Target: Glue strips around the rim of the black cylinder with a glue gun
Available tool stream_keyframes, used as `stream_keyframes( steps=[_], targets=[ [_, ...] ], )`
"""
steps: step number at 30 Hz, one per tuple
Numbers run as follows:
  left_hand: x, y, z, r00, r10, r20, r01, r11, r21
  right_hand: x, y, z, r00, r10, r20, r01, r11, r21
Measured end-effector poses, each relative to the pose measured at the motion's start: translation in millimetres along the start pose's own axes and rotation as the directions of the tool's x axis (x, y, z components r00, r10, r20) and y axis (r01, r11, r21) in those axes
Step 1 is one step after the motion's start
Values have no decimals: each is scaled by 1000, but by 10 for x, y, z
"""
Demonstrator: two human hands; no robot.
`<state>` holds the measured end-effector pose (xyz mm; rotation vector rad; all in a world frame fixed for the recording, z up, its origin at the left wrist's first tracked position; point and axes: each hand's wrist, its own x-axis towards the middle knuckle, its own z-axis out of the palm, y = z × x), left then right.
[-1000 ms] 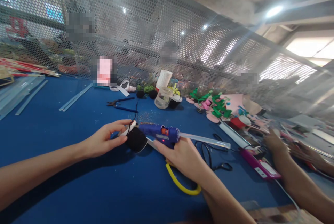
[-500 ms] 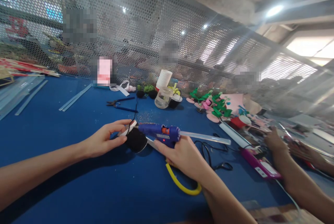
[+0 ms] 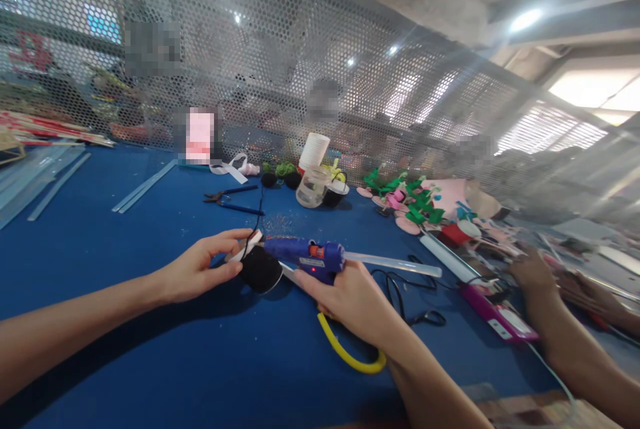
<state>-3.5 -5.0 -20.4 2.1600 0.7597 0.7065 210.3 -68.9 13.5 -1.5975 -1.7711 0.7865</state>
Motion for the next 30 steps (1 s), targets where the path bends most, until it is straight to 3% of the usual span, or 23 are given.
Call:
stream_keyframes(
  steps=[6,11,15,21,25,30],
  targets=[
    [8,4,2,1000,-1,8,1,1000,-19,14,-3,-3,996,-64,-64,59,996,-74],
    [7,3,8,1000,-10,-5,9,1000,-28,6,2,-4,997,-68,-34,63,990,-128],
    [3,2,6,1000,-7,-4,7,1000,-10,11,10,-7,986,-135,-97,116,977,-181],
    [-3,11,10,1000,-6,-17,6,1000,1,-10,-15,-13,998,-51,-21,48,989,-139],
    [-4,16,8,1000,8,-11,-8,1000,3,-11,-16,-12,992,-110,-67,95,976,-196],
    [-4,3,11,1000,-2,-15,2,1000,14,-49,2,18,976,-218,-23,209,957,-203]
  ],
)
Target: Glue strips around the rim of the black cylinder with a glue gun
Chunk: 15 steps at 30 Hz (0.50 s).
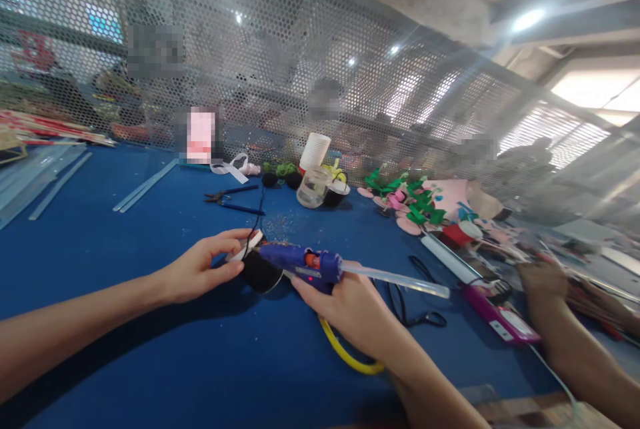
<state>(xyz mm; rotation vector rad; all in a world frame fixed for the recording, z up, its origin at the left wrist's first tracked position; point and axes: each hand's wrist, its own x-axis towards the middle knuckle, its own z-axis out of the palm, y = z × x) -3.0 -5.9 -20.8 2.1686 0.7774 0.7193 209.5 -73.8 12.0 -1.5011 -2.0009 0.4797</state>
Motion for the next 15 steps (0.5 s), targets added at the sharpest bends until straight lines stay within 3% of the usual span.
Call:
stream_keyframes(
  steps=[10,15],
  targets=[
    [-9,-20,8,1000,-2,-7,2,1000,-3,-28,18,27,999,-20,-28,22,999,38],
    [4,-5,8,1000,-6,-2,6,1000,-8,-16,-10,19,999,-32,26,31,998,52]
  ],
)
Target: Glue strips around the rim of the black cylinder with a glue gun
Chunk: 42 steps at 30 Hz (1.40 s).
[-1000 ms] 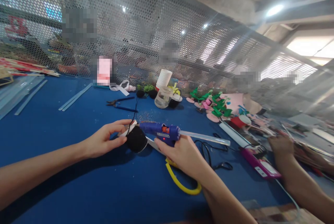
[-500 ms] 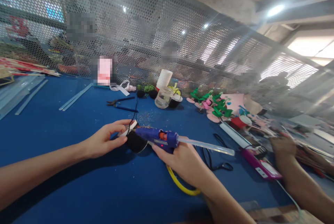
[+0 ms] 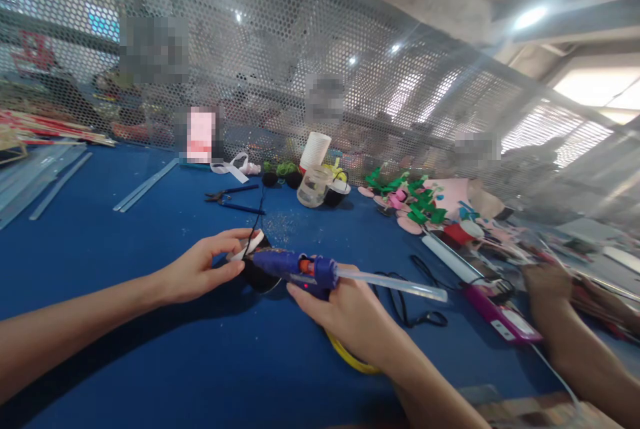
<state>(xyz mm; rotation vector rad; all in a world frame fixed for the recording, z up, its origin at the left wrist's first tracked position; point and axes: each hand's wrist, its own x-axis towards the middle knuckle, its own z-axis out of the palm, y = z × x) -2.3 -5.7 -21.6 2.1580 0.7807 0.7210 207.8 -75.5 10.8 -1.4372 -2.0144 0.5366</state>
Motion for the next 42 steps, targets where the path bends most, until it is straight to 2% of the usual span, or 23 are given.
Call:
stream_keyframes(
  steps=[7,11,15,19,22,27,33,39,42],
  targets=[
    [-2,5,-2,1000,11,-6,-11,1000,24,26,9,-47,995,95,-37,-97,993,-60],
    [-7,-11,-2,1000,16,-3,-16,1000,19,18,10,-32,998,58,-16,-58,998,-18],
    [-6,-19,-1,999,33,-5,-33,999,-1,35,51,-35,991,130,-26,-129,991,19],
    [0,-4,-6,1000,23,9,-23,1000,13,32,61,-42,980,197,15,-197,978,70],
    [-2,-1,-6,1000,19,5,-19,1000,16,27,35,-42,979,201,45,-204,975,90],
    [-5,-7,-14,999,40,25,-40,999,-12,47,15,-46,971,238,18,-238,958,159],
    [6,6,-20,999,19,32,-19,1000,-3,50,30,-58,976,215,44,-219,961,169],
    [4,9,-21,999,23,30,-23,1000,-3,96,36,-104,957,288,33,-289,939,186],
    [1,11,-22,999,10,30,-10,1000,15,101,26,-97,960,280,35,-281,940,192]
  ],
)
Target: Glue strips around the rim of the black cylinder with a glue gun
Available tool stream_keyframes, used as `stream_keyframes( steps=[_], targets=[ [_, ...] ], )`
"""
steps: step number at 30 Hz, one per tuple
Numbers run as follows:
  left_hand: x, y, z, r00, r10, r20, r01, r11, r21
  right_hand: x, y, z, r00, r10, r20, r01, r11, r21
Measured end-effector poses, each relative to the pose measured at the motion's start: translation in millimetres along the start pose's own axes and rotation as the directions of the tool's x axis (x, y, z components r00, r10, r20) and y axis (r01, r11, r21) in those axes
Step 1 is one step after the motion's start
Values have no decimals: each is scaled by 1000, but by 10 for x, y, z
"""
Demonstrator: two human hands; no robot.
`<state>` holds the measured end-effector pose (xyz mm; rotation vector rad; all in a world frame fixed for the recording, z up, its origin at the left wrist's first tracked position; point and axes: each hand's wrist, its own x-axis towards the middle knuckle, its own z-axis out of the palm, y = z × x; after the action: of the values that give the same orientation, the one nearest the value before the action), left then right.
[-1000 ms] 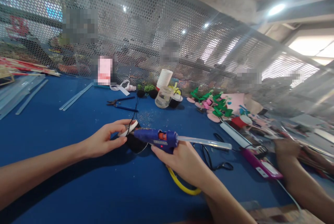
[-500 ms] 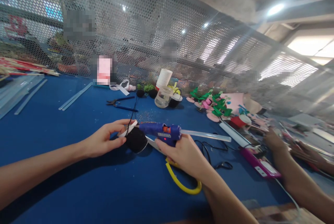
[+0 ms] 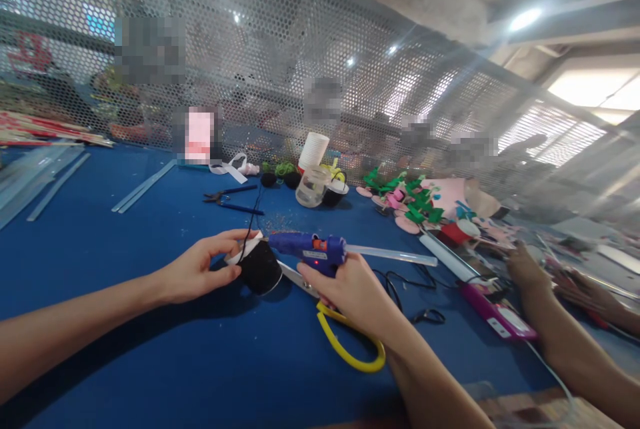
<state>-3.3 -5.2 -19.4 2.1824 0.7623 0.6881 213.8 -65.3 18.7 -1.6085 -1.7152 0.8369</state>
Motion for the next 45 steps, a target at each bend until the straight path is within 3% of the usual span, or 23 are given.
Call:
stream_keyframes(
  steps=[5,9,12,15,21,26,31,35,38,40,41,45],
  targets=[
    [-5,18,22,999,-35,-32,36,999,20,22,18,22,999,36,-6,-35,997,62],
    [-1,21,50,998,-33,-55,34,999,30,139,127,-21,997,64,-37,-55,976,209],
    [-2,25,64,998,-4,-68,9,997,71,291,288,-79,991,29,-133,14,952,307],
    [-12,41,70,997,40,-63,-31,990,136,449,446,-109,971,87,-222,-11,947,322],
    [-26,76,66,990,137,-40,-121,954,274,678,602,4,965,194,-178,-150,960,237],
    [-35,98,62,975,221,-8,-203,910,363,808,681,85,952,238,-193,-231,971,58],
    [-43,108,66,967,254,2,-233,883,408,804,573,33,940,160,-302,-220,960,-176],
    [-46,102,70,960,280,8,-258,873,414,723,317,83,971,42,-234,-98,967,-234],
    [-47,95,71,947,320,13,-296,858,419,683,106,228,999,-29,-32,25,991,-128],
    [-45,93,72,941,337,25,-314,845,433,681,-10,339,969,-138,204,108,983,151],
    [-44,93,73,939,343,34,-322,839,439,684,-55,385,952,-180,249,108,955,277],
    [-39,83,75,936,349,37,-330,838,435,679,-135,455,971,-163,177,28,808,588]
  ],
)
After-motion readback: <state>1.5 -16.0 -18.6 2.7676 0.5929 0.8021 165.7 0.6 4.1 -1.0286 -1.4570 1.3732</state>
